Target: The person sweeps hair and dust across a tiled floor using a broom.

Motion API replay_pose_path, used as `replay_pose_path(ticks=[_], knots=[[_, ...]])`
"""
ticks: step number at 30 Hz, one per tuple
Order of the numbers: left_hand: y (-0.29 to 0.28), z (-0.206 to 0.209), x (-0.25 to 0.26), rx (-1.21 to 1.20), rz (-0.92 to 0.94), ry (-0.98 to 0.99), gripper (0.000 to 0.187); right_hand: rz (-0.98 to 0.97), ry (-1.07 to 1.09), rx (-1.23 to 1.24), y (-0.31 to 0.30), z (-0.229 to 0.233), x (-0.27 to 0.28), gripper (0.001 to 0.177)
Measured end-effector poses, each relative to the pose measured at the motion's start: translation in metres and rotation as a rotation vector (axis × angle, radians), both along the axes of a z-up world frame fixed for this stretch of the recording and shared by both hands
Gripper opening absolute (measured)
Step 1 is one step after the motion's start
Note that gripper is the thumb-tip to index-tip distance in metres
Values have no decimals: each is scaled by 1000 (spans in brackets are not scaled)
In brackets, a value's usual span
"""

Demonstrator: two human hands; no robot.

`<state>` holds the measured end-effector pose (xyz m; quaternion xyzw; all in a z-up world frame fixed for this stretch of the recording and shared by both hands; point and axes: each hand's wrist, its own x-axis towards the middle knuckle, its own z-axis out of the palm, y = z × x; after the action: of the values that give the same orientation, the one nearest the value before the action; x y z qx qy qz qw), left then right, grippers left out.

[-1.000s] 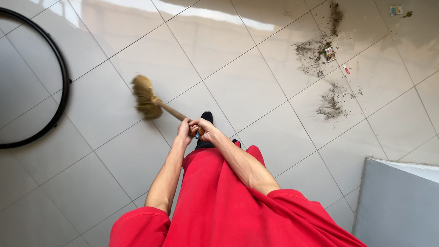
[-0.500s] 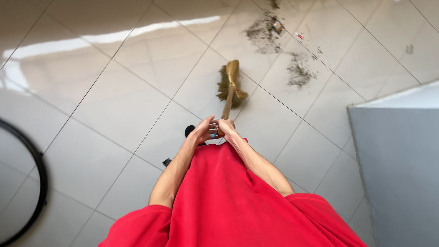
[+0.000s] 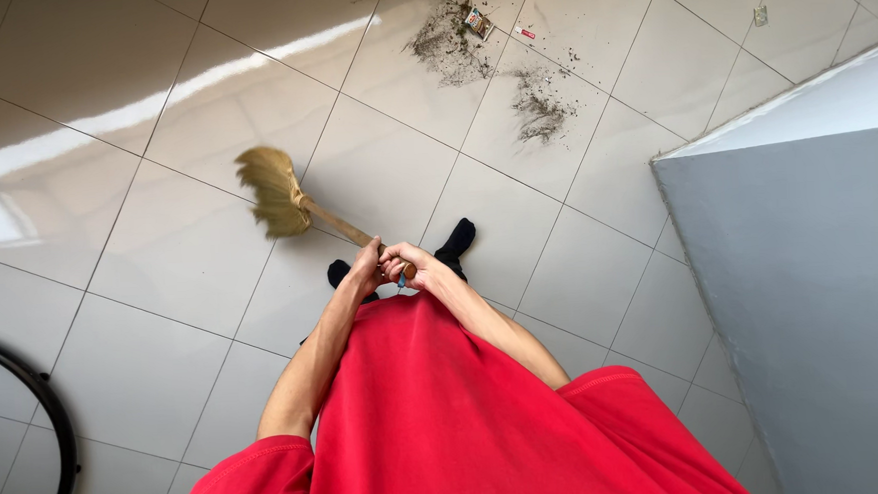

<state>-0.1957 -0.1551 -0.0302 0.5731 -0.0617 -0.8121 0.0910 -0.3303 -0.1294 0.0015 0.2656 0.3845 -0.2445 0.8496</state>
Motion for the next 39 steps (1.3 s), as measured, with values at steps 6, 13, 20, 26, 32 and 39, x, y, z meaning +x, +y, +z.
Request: replay_pose_path(ticks=[6, 13, 20, 26, 32, 39], knots=[[17, 5, -99, 15, -47, 124, 44, 188, 417, -117, 7, -5, -82, 17], [29, 10, -232, 112, -202, 256, 46, 324, 974, -124, 22, -18, -231, 7], [23, 14, -327, 64, -467, 127, 40, 204, 1254, -123, 62, -10, -325, 15], [0, 15, -369, -217, -865, 81, 54, -391, 998, -322, 75, 9, -288, 22], [-52, 23, -393, -348, -1106, 85, 35, -392, 820, -476, 93, 55, -312, 37], [-79, 59, -411, -224, -1257, 171, 31, -370, 781, -306, 135, 27, -347, 72]])
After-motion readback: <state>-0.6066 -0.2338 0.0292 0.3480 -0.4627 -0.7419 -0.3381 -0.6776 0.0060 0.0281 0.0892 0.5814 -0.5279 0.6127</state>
